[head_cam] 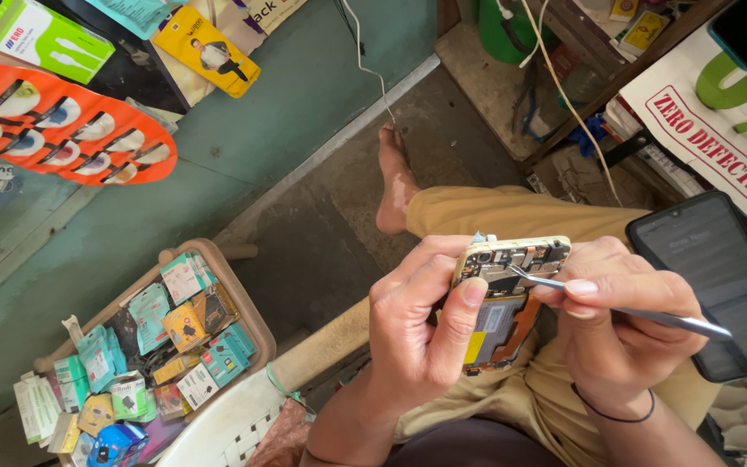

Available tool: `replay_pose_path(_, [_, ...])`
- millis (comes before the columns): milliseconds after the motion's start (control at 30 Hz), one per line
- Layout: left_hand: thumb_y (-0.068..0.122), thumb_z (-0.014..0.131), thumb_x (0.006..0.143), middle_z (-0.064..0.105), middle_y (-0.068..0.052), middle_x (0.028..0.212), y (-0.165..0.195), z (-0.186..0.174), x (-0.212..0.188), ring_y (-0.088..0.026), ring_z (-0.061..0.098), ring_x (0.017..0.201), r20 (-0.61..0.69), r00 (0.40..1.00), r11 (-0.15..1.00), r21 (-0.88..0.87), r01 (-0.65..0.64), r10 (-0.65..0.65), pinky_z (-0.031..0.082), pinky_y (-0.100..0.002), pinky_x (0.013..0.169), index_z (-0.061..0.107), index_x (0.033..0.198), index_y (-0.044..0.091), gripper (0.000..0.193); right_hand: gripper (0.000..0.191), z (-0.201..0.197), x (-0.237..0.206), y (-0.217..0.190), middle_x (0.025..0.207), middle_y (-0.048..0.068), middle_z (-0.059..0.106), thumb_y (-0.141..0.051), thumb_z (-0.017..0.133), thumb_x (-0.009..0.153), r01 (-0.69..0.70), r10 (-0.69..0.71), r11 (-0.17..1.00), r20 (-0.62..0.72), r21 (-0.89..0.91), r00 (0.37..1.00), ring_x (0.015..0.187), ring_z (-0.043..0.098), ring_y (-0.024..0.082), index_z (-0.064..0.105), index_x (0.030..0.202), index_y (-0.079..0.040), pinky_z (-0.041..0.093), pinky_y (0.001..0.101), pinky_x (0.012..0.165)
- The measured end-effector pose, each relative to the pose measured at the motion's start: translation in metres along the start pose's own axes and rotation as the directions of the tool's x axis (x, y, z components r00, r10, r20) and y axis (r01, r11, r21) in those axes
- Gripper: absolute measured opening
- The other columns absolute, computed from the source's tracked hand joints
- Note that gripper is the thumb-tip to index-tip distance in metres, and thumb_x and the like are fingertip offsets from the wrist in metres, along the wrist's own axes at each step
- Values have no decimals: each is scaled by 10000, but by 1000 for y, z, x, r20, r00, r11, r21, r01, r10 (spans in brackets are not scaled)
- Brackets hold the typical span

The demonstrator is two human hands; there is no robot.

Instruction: The person holds an opened smartphone with its battery and internal boards exposed and uses a metal pry tool and tweezers to work on components near the top edge of the device. They reposition the phone repeatedly and continue prying and adjusting internal parts while seated.

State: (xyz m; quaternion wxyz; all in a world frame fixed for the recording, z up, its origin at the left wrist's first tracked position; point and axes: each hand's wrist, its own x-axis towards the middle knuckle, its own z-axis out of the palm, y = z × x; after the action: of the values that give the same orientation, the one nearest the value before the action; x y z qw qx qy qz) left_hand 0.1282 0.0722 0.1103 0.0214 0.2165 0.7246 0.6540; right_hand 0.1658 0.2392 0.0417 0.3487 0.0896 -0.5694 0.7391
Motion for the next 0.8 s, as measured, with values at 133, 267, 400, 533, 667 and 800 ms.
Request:
replay_pose_path(133, [110,571,1121,714,-129,1141,1,1,0,-140,693,871,-2,1000,1000,11,-4,4,553,-242,780,695,1129,-32,189,79,0,0,2,860,72,699,-62,708,1046,15,-15,1000,4,13,1000,722,670,139,651,1100,-60,558,254,720])
replay_pose_path(267, [105,576,1112,716,-130,1169,1,1,0,-144,694,860,-3,1000,1000,15,-2,2,554,-243,772,697,1124,-32,182,79,1,1,3,857,73,699,-73,710,1039,27,-27,1000,4,11,1000,718,674,141,654,1094,-63,559,258,722])
replay_pose_path(400, [104,581,1109,716,-131,1164,1,1,1,-144,692,852,-6,1000,1000,19,-5,5,554,-243,765,696,1112,-29,176,90,2,1,5,853,70,702,-99,713,1032,44,-44,999,-7,11,999,713,672,142,651,1089,-67,555,257,720])
replay_pose_path(533, [105,579,1113,713,-125,1174,1,2,1,-142,695,865,-4,1000,1000,13,-6,6,557,-242,775,696,1128,-32,180,94,2,-1,6,858,75,700,-98,720,1040,33,-32,999,-14,29,999,724,666,147,654,1100,-67,555,257,725])
replay_pose_path(667, [108,579,1116,713,-119,1177,1,2,2,-136,690,865,-1,1000,1000,7,-2,2,554,-238,769,696,1126,-32,183,98,1,-3,9,867,75,696,-92,720,1047,17,-16,998,-17,62,1000,741,659,149,647,1110,-70,555,261,733])
replay_pose_path(800, [109,580,1113,714,-120,1175,1,2,1,-132,683,856,2,1000,1000,4,2,-2,551,-239,763,697,1126,-35,186,99,1,-3,11,860,75,696,-95,720,1034,7,-3,995,-40,95,999,728,646,146,645,1095,-72,552,254,709])
